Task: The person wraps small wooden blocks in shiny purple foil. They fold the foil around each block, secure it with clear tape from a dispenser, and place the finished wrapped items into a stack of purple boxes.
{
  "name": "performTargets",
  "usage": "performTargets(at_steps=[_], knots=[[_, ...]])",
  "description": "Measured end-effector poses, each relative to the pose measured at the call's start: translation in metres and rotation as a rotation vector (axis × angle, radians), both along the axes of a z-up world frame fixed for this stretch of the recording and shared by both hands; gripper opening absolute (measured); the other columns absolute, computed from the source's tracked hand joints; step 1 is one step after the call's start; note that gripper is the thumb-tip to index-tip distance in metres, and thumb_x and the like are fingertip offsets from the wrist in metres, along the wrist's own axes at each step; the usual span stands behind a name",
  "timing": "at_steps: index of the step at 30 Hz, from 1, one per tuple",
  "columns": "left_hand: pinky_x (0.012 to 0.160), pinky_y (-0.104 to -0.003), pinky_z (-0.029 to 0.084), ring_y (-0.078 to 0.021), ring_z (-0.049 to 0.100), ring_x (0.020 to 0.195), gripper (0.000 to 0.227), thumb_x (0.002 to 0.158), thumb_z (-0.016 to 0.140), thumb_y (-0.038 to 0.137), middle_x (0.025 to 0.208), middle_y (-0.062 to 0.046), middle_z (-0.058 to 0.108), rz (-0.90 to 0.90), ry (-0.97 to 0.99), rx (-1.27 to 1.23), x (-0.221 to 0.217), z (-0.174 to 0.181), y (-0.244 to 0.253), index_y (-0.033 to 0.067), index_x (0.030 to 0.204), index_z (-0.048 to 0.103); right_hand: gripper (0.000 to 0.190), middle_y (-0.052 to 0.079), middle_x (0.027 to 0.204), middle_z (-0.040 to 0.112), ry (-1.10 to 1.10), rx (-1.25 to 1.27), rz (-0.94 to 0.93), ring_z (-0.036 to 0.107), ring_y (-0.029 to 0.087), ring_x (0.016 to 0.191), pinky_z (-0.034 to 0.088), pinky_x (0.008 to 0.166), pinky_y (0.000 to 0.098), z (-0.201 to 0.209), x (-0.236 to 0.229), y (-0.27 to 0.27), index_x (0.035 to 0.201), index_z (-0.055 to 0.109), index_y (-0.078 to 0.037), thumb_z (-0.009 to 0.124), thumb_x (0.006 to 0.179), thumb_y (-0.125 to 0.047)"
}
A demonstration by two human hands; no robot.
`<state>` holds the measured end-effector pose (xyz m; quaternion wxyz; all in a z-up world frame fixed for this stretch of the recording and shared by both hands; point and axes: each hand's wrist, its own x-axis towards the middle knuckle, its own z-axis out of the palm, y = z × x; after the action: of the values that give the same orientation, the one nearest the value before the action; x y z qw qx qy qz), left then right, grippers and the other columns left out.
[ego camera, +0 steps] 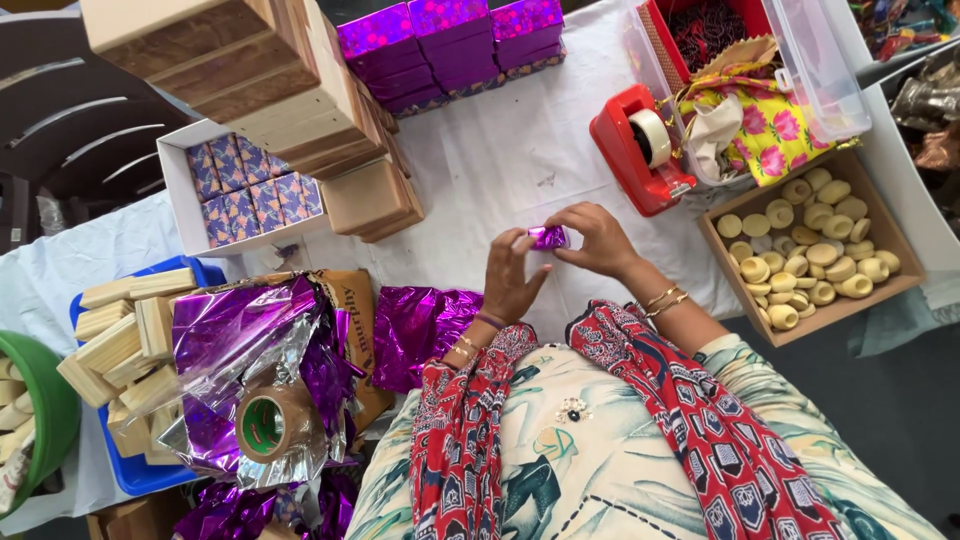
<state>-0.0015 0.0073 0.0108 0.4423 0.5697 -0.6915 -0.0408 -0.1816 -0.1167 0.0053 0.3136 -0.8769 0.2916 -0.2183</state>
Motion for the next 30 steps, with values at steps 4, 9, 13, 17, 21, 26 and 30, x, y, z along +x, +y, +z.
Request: performTargets(at_steps=[4,9,13,17,21,26,30], knots=[[0.108,-0.049,0.046,-0.0349,0.051,0.131,0.054,0.099,0.067,0.029,0.141,-0.017,0.047,0.251,0.068,0.125,-0.003,-0.032,0.017,0.0061,0.142,0.044,0.043,0.003,0.113,0.067,-0.019,-0.209,-0.122,0.063,0.024,0.112,0.049,0.098,0.0419,-0.028,0.01,0.027,0.114,0.069,-0.018,0.087,0.076,-0.02],[0.083,-0.034,0.055,-0.0223,0.061,0.104,0.043,0.101,0.06,0.02,0.129,-0.016,0.054,0.399,0.655,0.394,-0.006,-0.059,0.028,0.0034,0.139,0.047,0.066,0.006,0.123,0.063,0.178,-0.218,-0.037,0.058,0.024,0.117,0.045,0.099,0.0439,-0.037,0.016,0.05,0.131,0.063,-0.02,0.092,0.072,-0.029],[0.073,-0.032,0.055,-0.019,0.064,0.089,0.038,0.103,0.059,0.019,0.105,-0.013,0.062,0.439,0.832,0.481,-0.007,-0.076,0.038,0.0025,0.136,0.049,0.086,0.006,0.132,0.06,0.164,-0.151,0.022,0.055,0.026,0.124,0.043,0.102,0.0462,-0.02,-0.002,0.036,0.138,0.058,-0.021,0.093,0.06,-0.03],[0.08,-0.029,0.057,-0.0155,0.07,0.095,0.044,0.104,0.053,0.029,0.106,-0.01,0.07,0.294,1.078,0.637,-0.014,-0.117,0.042,0.0012,0.137,0.046,0.089,0.008,0.144,0.057,0.241,-0.135,-0.016,0.055,0.029,0.127,0.045,0.103,0.0459,-0.02,-0.014,0.013,0.144,0.055,-0.018,0.091,0.063,-0.021],[0.094,-0.031,0.05,-0.0198,0.063,0.11,0.059,0.108,0.052,0.037,0.126,-0.016,0.069,0.192,1.094,0.681,-0.021,-0.187,0.038,-0.0018,0.151,0.037,0.072,0.006,0.139,0.061,0.305,0.004,-0.048,0.065,0.028,0.115,0.053,0.096,0.043,-0.033,-0.009,0.009,0.137,0.06,-0.017,0.089,0.072,-0.016],[0.109,-0.038,0.044,-0.0242,0.05,0.135,0.078,0.101,0.066,0.04,0.148,-0.018,0.05,0.206,1.025,0.583,-0.007,-0.137,0.022,0.0018,0.159,0.031,0.061,0.009,0.125,0.068,0.056,0.468,-0.143,0.071,0.022,0.102,0.06,0.089,0.0373,-0.054,-0.02,0.011,0.13,0.063,-0.012,0.084,0.073,-0.01],[0.112,-0.043,0.034,-0.0265,0.033,0.146,0.112,0.077,0.088,0.031,0.159,-0.017,0.035,-0.154,0.785,0.535,0.019,-0.026,0.015,0.0077,0.161,0.017,0.058,0.008,0.118,0.072,-0.266,1.269,0.013,0.07,0.015,0.105,0.056,0.095,0.034,-0.058,-0.033,0.006,0.137,0.061,-0.007,0.075,0.081,-0.004]])
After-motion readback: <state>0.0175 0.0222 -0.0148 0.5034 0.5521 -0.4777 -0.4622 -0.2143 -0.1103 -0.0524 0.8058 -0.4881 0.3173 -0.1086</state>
